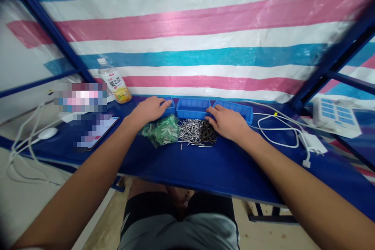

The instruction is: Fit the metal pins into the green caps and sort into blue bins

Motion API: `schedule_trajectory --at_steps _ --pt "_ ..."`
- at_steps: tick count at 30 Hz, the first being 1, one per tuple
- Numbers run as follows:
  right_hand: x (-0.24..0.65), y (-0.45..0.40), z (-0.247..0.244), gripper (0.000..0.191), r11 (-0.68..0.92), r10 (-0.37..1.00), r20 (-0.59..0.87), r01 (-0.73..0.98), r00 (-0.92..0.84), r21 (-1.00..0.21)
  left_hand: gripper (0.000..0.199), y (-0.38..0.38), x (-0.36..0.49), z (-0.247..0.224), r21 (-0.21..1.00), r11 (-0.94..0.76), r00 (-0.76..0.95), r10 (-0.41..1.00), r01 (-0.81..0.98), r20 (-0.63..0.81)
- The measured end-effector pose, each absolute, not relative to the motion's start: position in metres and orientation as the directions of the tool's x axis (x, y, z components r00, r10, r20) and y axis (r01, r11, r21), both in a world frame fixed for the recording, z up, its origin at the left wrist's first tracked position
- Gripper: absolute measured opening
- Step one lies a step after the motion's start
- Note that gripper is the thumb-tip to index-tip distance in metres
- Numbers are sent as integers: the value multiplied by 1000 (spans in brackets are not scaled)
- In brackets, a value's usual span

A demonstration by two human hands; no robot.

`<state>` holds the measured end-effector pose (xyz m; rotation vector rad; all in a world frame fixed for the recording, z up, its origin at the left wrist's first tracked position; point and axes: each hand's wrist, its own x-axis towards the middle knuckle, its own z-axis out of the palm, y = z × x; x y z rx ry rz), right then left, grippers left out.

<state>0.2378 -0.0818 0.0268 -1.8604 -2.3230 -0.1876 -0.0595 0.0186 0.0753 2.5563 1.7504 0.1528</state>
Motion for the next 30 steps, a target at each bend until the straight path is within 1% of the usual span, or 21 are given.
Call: schedule_trajectory --at_steps 1,4,6,8,9,11,12,14,18,22,24,30 --pt "238 -82 27 49 218 956 200 976 -214 -2 63 27 -57 77 72 -372 374 927 925 -20" --pt "238 -82 27 49 214 957 198 977 -210 -2 49 46 -51 81 34 -388 390 918 921 -79" --pt "237 -82 28 49 209 959 197 978 -205 -2 48 56 -49 85 -22 -431 422 892 902 -164" --pt "237 -82 28 49 206 960 194 978 -202 -2 42 66 -50 91 -12 -493 471 839 870 -273" --pt "237 -82 28 49 207 960 193 978 -203 -3 45 71 -51 94 7 -494 470 824 870 -316" --pt "238 -82 27 49 213 959 194 977 -207 -9 64 81 -53 98 22 -448 422 824 894 -379" --pt "238 -81 27 49 216 958 196 976 -210 -11 70 85 -53 99 26 -431 405 824 902 -396" --pt "239 -81 26 49 218 957 198 976 -212 -12 72 90 -51 100 -6 -445 406 822 896 -399" --pt "240 -80 25 50 218 956 201 976 -212 -7 70 92 -46 97 -63 -511 463 818 857 -341" --pt "240 -80 25 51 219 957 197 976 -213 -8 60 94 -53 89 -34 -592 547 763 805 -345" --pt "240 -80 26 51 219 958 192 976 -213 -8 54 95 -58 85 -8 -637 602 733 771 -316" --pt "239 -82 28 52 221 958 189 975 -214 -18 52 98 -65 84 -16 -668 641 721 744 -265"
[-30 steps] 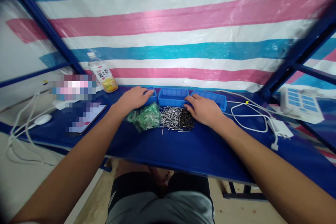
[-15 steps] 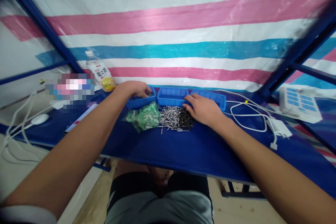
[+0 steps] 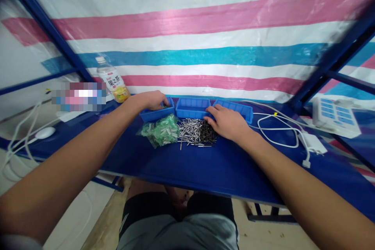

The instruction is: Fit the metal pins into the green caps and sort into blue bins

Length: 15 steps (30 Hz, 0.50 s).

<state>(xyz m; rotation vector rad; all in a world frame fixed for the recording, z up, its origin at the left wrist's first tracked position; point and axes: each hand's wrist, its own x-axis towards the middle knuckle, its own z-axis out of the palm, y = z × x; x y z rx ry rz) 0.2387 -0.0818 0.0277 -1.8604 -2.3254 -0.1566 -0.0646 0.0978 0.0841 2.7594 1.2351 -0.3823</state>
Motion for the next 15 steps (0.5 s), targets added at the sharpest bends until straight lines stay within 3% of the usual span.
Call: schedule_trajectory --at_steps 9,15 --pt "237 -82 30 52 217 960 182 976 -211 -14 52 108 -74 71 -22 -694 691 719 720 -74" --pt "236 -83 31 50 212 962 180 977 -204 -25 53 98 -92 80 106 -571 567 821 814 65"
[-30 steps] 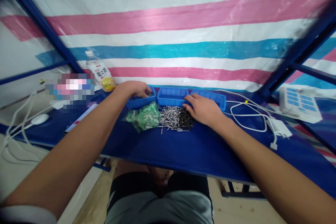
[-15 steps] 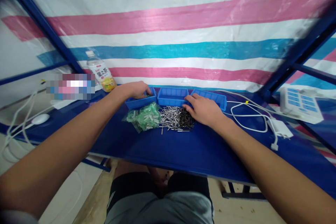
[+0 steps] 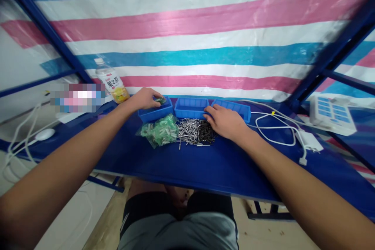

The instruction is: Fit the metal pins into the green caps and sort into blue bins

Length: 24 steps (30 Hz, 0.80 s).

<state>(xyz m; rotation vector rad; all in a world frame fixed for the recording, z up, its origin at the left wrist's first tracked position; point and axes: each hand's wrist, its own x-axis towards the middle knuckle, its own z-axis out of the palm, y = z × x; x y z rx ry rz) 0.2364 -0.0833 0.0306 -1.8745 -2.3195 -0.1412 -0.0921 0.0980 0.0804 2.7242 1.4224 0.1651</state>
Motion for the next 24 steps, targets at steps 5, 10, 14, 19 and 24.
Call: schedule_trajectory --at_steps 5,10,14,19,24 --pt "237 -83 29 51 219 961 180 975 -210 -30 55 64 -90 114 219 -544 527 839 810 132" --pt "239 -81 27 53 222 960 184 975 -213 -30 54 13 -68 112 122 -765 770 638 632 8" --pt "240 -81 27 54 233 956 189 972 -224 -28 51 -7 -57 90 -52 -779 780 626 625 3" --pt "240 -82 26 54 234 955 192 972 -224 -31 49 4 -69 95 -19 -787 787 614 616 67" --pt "240 -82 27 54 236 954 195 971 -227 -25 46 47 -102 101 -25 -658 656 747 753 107"
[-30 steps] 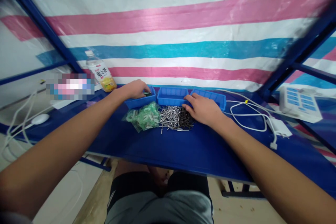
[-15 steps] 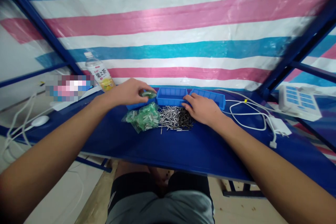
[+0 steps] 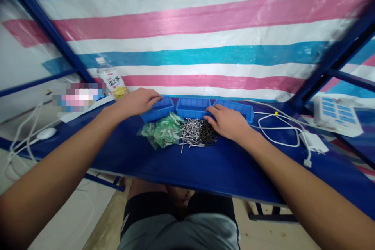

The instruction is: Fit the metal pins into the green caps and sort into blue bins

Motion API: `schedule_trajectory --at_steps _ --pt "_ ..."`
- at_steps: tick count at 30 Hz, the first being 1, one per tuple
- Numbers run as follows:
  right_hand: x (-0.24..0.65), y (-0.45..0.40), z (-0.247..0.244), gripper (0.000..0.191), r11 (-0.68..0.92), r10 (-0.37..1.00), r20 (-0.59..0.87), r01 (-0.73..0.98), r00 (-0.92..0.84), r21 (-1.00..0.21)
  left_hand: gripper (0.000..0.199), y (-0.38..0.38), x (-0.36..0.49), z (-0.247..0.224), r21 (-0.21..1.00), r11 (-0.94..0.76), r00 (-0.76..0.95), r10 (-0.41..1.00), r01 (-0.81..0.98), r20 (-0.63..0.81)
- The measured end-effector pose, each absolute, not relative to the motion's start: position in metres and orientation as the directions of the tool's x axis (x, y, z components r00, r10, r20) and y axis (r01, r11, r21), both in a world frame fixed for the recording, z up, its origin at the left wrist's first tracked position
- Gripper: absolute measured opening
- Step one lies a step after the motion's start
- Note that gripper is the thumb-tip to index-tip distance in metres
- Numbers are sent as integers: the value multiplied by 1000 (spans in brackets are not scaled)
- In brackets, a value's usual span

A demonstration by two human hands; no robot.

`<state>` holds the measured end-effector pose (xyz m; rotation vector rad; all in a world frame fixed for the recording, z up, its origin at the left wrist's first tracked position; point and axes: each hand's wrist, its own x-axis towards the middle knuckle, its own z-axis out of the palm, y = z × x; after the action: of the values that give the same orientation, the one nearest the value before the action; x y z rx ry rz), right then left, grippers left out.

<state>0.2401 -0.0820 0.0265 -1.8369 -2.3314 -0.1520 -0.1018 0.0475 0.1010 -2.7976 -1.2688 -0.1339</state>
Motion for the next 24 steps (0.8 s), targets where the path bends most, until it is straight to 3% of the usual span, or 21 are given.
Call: schedule_trajectory --at_steps 4,8,14,20,24 --pt "240 -82 28 55 241 955 186 970 -230 -39 50 81 -120 93 -158 -576 551 816 802 -176" --pt "239 -82 28 54 239 956 188 970 -227 -44 56 93 -116 90 -158 -588 532 795 793 -291" --pt "238 -84 29 54 233 957 188 972 -222 -38 68 100 -112 90 -101 -604 551 774 791 -310" --pt "238 -84 29 55 223 959 189 974 -212 -35 65 102 -116 88 -87 -643 600 748 761 -285" --pt "239 -83 28 54 235 955 193 971 -223 -40 70 100 -117 93 -33 -662 610 708 749 -355"
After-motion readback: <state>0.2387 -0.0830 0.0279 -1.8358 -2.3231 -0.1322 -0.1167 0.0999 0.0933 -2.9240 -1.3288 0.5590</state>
